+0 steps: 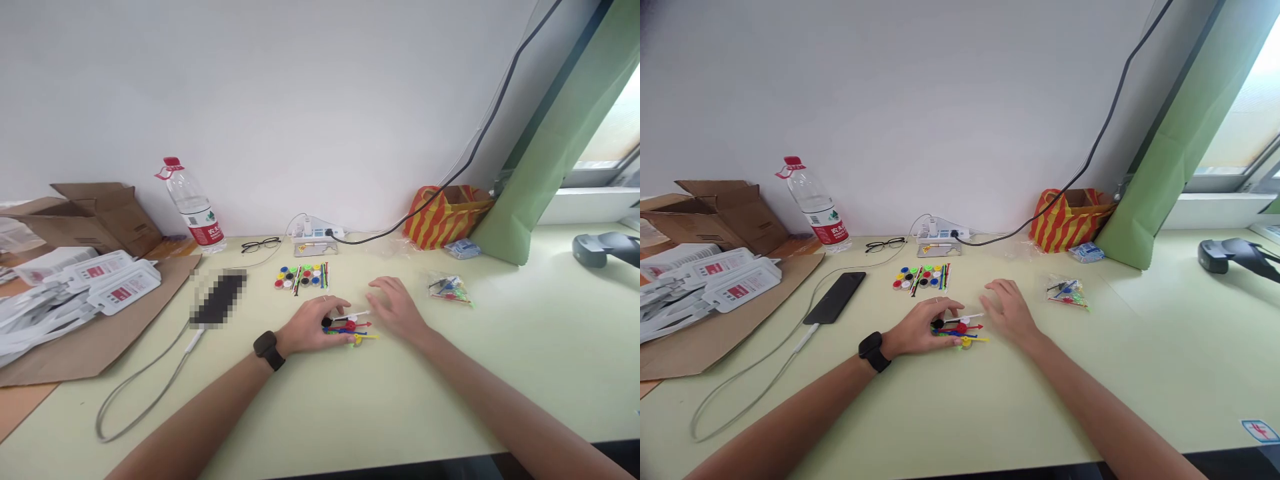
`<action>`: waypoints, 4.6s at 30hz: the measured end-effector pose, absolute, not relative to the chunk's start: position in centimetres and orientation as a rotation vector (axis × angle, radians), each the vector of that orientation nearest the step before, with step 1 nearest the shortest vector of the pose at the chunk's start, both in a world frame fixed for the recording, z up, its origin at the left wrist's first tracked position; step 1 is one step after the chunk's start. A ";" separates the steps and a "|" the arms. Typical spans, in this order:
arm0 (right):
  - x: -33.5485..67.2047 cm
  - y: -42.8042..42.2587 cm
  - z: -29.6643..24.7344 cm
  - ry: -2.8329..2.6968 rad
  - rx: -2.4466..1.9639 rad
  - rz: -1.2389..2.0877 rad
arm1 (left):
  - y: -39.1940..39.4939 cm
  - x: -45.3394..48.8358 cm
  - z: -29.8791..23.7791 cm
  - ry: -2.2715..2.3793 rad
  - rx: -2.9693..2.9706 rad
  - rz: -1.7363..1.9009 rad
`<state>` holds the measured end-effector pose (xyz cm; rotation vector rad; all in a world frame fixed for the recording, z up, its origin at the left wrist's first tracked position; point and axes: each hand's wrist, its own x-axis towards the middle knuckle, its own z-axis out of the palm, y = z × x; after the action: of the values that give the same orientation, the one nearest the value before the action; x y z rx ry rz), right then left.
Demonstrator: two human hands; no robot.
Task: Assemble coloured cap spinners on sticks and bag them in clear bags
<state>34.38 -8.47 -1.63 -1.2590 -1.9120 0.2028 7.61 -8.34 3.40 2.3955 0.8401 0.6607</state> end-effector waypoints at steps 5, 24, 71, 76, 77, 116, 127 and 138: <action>35.8 -4.2 -2.3 -1.975 -1.489 -0.110 | -8.4 7.7 3.3 0.838 2.416 0.678; 38.0 1.9 -1.9 -1.773 -1.497 -0.406 | -7.8 7.2 3.3 0.930 2.804 1.002; 35.8 -2.5 13.5 -2.590 -1.294 1.157 | 0.9 5.9 13.7 1.141 2.096 1.041; 29.5 -9.8 16.6 -2.775 -0.821 0.975 | 0.8 5.3 14.2 1.124 2.133 1.079; 28.3 -12.0 15.9 -2.835 -0.758 0.869 | 0.7 5.2 14.3 1.119 2.144 1.089; 44.1 3.9 3.2 -1.064 -1.730 0.518 | 0.9 3.3 14.7 1.223 2.157 0.915; 36.5 -3.2 15.3 -1.965 -1.188 0.536 | 0.1 5.6 14.7 1.182 2.182 0.728; 28.4 -7.6 16.4 -2.271 -0.950 0.098 | -3.3 7.9 16.9 0.949 2.099 0.596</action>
<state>28.42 -7.63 16.39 -0.9496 -2.2705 0.0981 7.93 -3.27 16.88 2.0988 0.9489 0.5965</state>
